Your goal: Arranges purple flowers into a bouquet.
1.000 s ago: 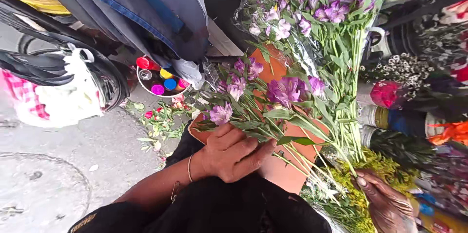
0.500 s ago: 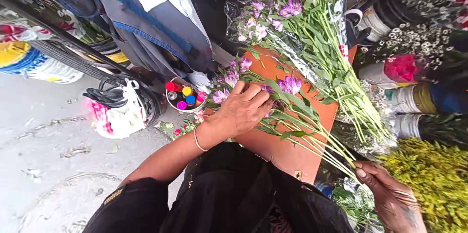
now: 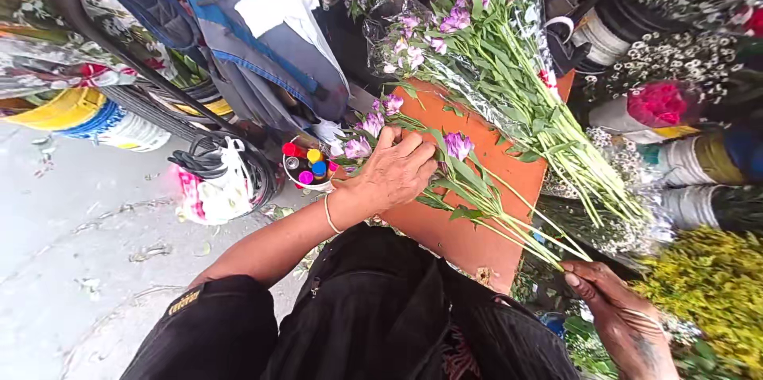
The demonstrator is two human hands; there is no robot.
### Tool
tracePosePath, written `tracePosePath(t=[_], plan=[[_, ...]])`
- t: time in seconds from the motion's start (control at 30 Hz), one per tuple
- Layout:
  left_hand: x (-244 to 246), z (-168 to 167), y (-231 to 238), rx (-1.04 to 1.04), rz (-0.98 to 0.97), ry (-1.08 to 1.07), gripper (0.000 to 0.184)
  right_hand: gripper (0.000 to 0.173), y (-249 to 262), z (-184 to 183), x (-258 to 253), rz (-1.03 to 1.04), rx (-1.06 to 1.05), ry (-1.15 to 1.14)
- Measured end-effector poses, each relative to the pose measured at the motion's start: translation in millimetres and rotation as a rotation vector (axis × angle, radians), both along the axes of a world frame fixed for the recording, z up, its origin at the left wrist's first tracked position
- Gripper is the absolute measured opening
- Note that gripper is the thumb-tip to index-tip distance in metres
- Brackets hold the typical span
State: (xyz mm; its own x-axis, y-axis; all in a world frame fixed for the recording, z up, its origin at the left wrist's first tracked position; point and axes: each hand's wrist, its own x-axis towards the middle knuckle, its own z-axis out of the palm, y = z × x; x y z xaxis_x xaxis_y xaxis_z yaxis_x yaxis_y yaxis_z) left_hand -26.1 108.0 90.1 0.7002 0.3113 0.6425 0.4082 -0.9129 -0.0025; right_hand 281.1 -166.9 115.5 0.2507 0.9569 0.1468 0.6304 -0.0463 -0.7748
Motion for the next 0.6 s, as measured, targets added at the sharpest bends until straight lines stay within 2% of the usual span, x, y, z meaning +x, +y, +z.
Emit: tracePosePath(t=[0.1, 0.23, 0.3, 0.37, 0.43, 0.47, 0.53, 0.6], plan=[[-4.6, -2.4, 2.6, -0.055, 0.254, -0.102, 0.018, 0.018, -5.9, -1.9, 1.7, -0.035, -0.003, -0.017], [-59.0, -0.9, 12.8, -0.483, 0.368, -0.129, 0.020, 0.014, -12.4, -0.3, 14.4, -0.061, 0.005, 0.030], [-105.4, -12.7, 9.0, -0.664, 0.422, -0.015, 0.020, 0.015, -13.5, -1.4, 24.9, -0.041, 0.016, 0.056], [-150.8, -26.1, -1.0, -0.915, 0.501, 0.256, 0.018, 0.016, -9.7, -3.0, 38.5, -0.007, 0.036, 0.061], [-178.3, -42.2, -13.3, -1.229, 0.600, 0.566, 0.036, 0.015, -1.1, -3.6, 51.6, 0.019, 0.070, 0.045], [-185.1, -52.1, -19.8, -1.337, 0.634, 0.651, 0.046, 0.015, 5.1, -2.6, 56.2, 0.028, 0.078, 0.031], [-189.6, -71.6, -30.4, -1.432, 0.651, 0.647, 0.054, 0.015, 22.9, 1.9, 60.9, 0.056, 0.082, 0.015], [-184.4, -89.8, -32.8, -1.456, 0.608, 0.527, 0.052, 0.015, 48.9, 8.4, 60.1, 0.109, 0.058, 0.002]])
